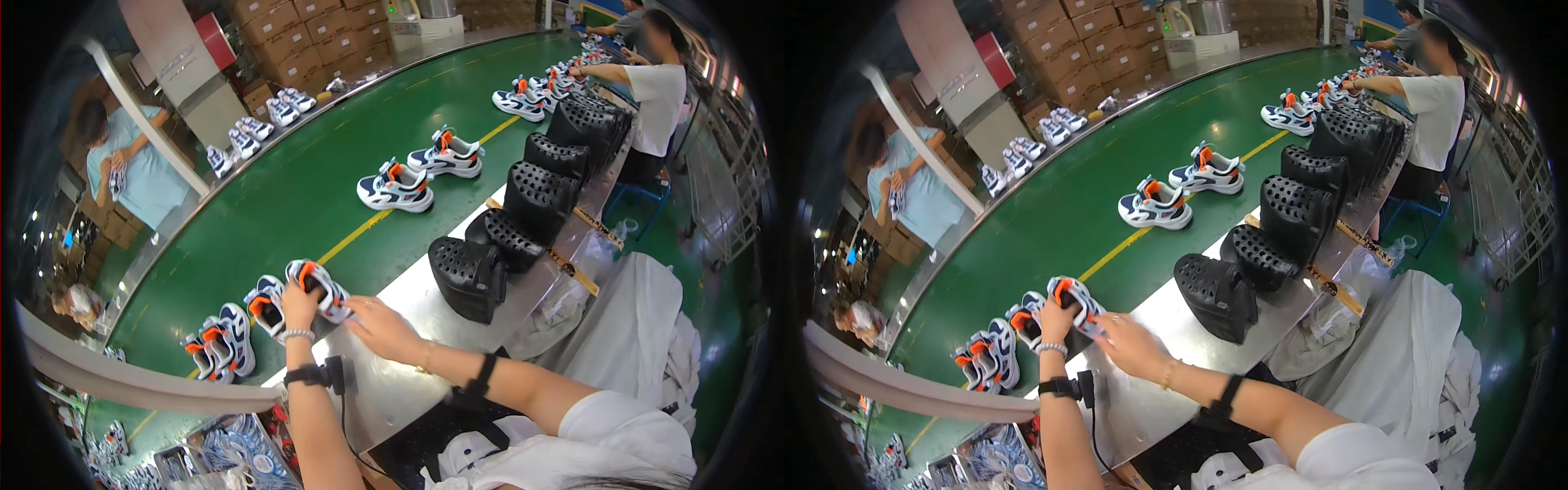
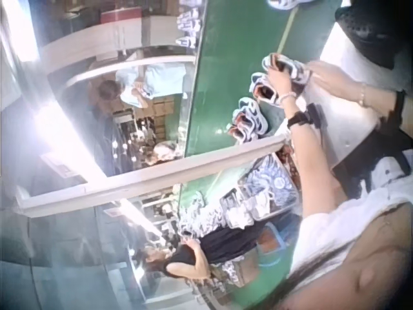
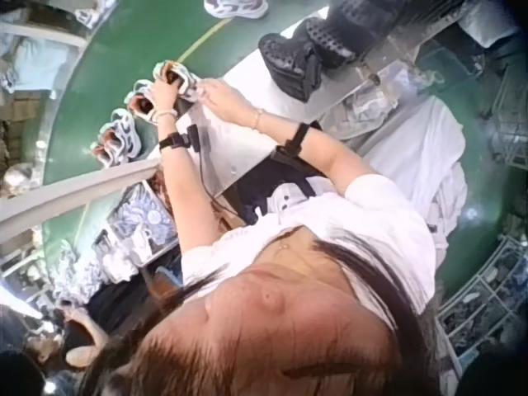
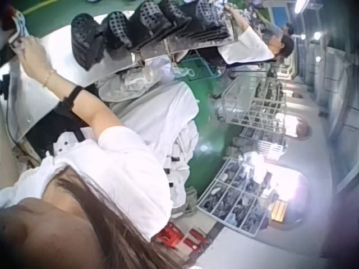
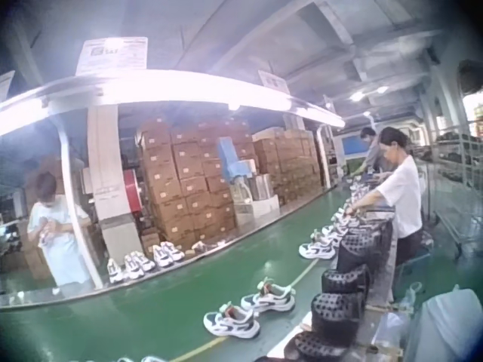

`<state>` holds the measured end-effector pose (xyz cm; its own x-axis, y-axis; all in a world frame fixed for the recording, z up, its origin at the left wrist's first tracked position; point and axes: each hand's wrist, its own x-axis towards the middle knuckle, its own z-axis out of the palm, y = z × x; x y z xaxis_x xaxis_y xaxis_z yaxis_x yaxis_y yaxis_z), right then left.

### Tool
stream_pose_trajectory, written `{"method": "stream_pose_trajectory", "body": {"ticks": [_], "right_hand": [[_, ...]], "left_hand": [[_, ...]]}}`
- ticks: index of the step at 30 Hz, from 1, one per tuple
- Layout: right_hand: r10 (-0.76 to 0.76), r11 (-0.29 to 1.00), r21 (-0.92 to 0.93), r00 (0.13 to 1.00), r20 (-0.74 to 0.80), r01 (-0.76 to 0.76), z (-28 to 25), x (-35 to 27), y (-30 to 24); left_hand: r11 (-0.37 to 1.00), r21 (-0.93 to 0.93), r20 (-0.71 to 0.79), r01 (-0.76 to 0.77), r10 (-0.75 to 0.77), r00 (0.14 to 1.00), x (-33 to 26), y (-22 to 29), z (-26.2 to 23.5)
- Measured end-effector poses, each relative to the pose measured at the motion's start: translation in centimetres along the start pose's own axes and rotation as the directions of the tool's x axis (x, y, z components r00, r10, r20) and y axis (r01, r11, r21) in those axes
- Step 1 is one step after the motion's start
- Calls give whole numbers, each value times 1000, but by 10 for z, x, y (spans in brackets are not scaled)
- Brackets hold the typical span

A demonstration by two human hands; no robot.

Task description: Inspect and organize sneakers on a workstation table next to a conveyor belt.

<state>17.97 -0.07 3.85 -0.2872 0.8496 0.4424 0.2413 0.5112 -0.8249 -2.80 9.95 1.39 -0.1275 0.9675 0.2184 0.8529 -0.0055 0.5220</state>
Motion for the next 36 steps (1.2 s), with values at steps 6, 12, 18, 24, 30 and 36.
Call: {"method": "stream_pose_trajectory", "body": {"ticks": [6,12,18,24,30,36], "right_hand": [[687,655,-508,721,92,-559,-65,-4,6],[-25,650,-759,999,19,31,-35,-5,15],[275,930,-320,917,289,-178,-95,-99,0],[51,992,-117,990,128,-36,-95,-149,26],[12,1000,-1,1000,13,-12,-107,-143,17],[0,999,-50,999,38,1,-117,-150,18]], "left_hand": [[998,55,88,35,-39,995,11,-11,8],[981,187,42,-53,46,998,49,-56,-23],[922,37,-223,-386,384,896,62,131,-16],[787,115,66,-606,603,795,73,234,90],[837,291,223,-464,412,884,84,231,130],[888,142,409,-437,350,843,48,219,70]]}}
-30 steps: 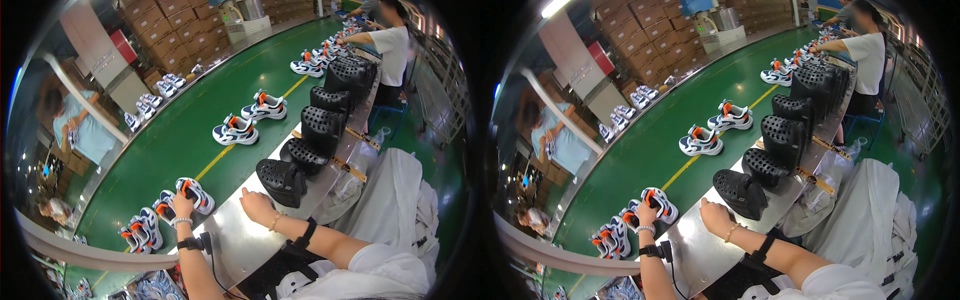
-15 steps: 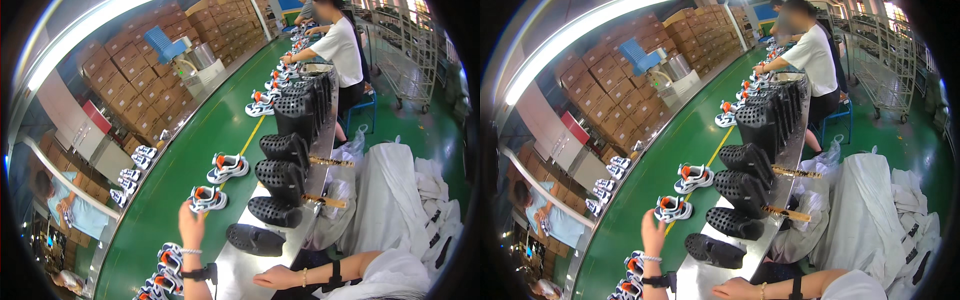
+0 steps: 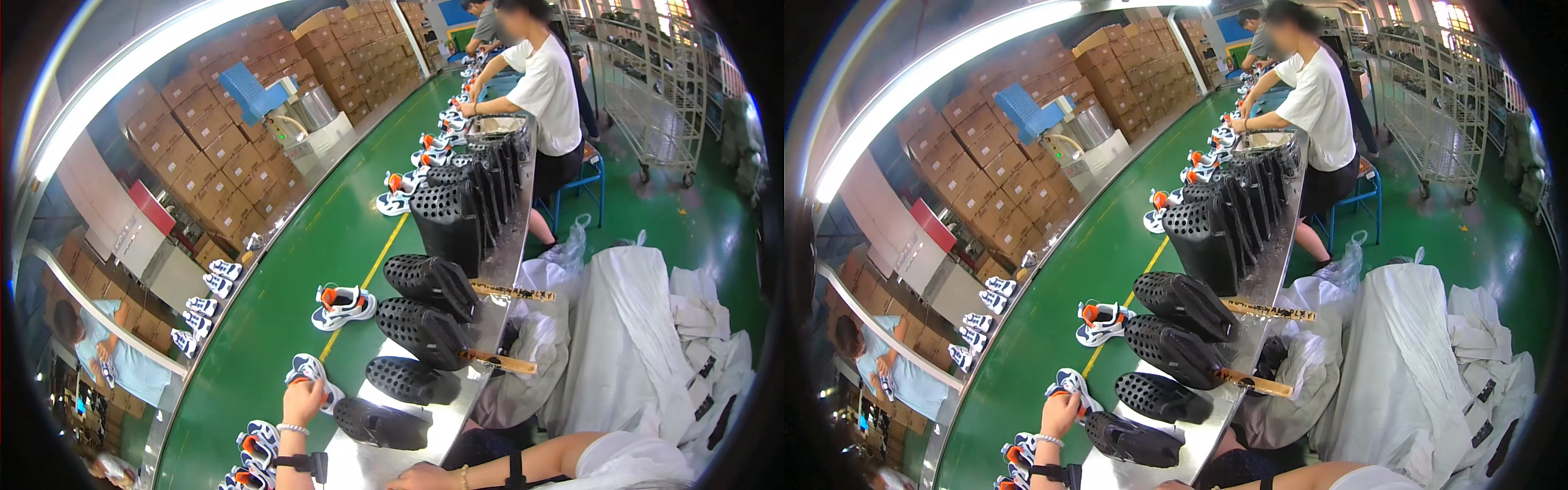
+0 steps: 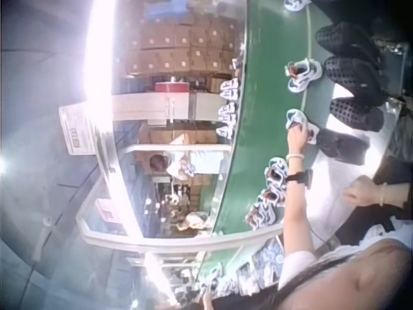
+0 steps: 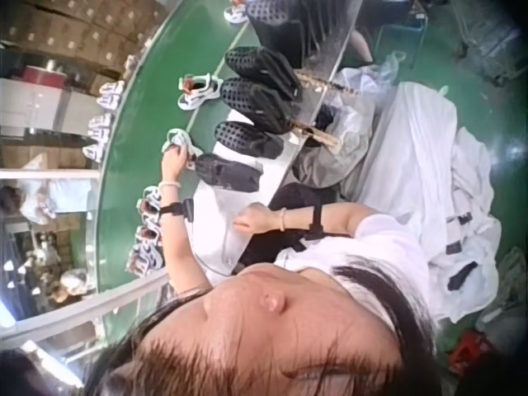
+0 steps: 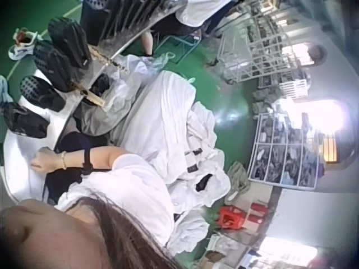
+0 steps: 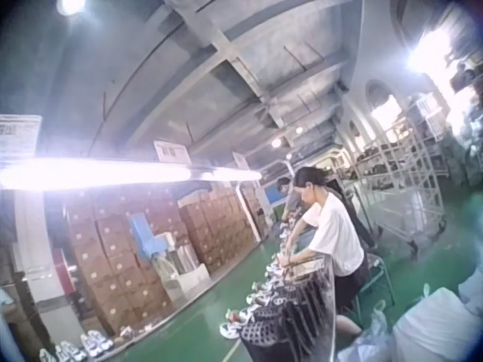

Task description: Inspect and organize sneakers on a workstation table next to a conveyor belt.

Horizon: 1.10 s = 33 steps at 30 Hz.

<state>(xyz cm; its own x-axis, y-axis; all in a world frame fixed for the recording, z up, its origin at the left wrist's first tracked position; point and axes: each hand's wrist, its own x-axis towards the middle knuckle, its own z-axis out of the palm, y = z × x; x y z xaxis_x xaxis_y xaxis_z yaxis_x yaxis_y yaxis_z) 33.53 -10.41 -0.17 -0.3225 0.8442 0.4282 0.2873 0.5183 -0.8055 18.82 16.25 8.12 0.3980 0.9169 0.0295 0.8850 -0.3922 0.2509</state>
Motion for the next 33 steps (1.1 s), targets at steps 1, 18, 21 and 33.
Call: {"method": "stream_pose_trajectory", "body": {"ticks": [1,18,21,33], "right_hand": [[6,999,-32,999,34,-5,3,1,-1],[27,1000,-14,996,80,-26,23,7,6],[26,999,-50,997,74,-22,15,3,12],[35,998,-58,999,37,-32,15,8,3]], "left_hand": [[1000,25,-52,5,-4,999,-8,-9,-3],[990,130,-336,53,-6,942,4,-55,45],[936,204,117,288,-316,942,19,-31,29],[845,177,477,504,-522,707,37,-23,-16]]}}
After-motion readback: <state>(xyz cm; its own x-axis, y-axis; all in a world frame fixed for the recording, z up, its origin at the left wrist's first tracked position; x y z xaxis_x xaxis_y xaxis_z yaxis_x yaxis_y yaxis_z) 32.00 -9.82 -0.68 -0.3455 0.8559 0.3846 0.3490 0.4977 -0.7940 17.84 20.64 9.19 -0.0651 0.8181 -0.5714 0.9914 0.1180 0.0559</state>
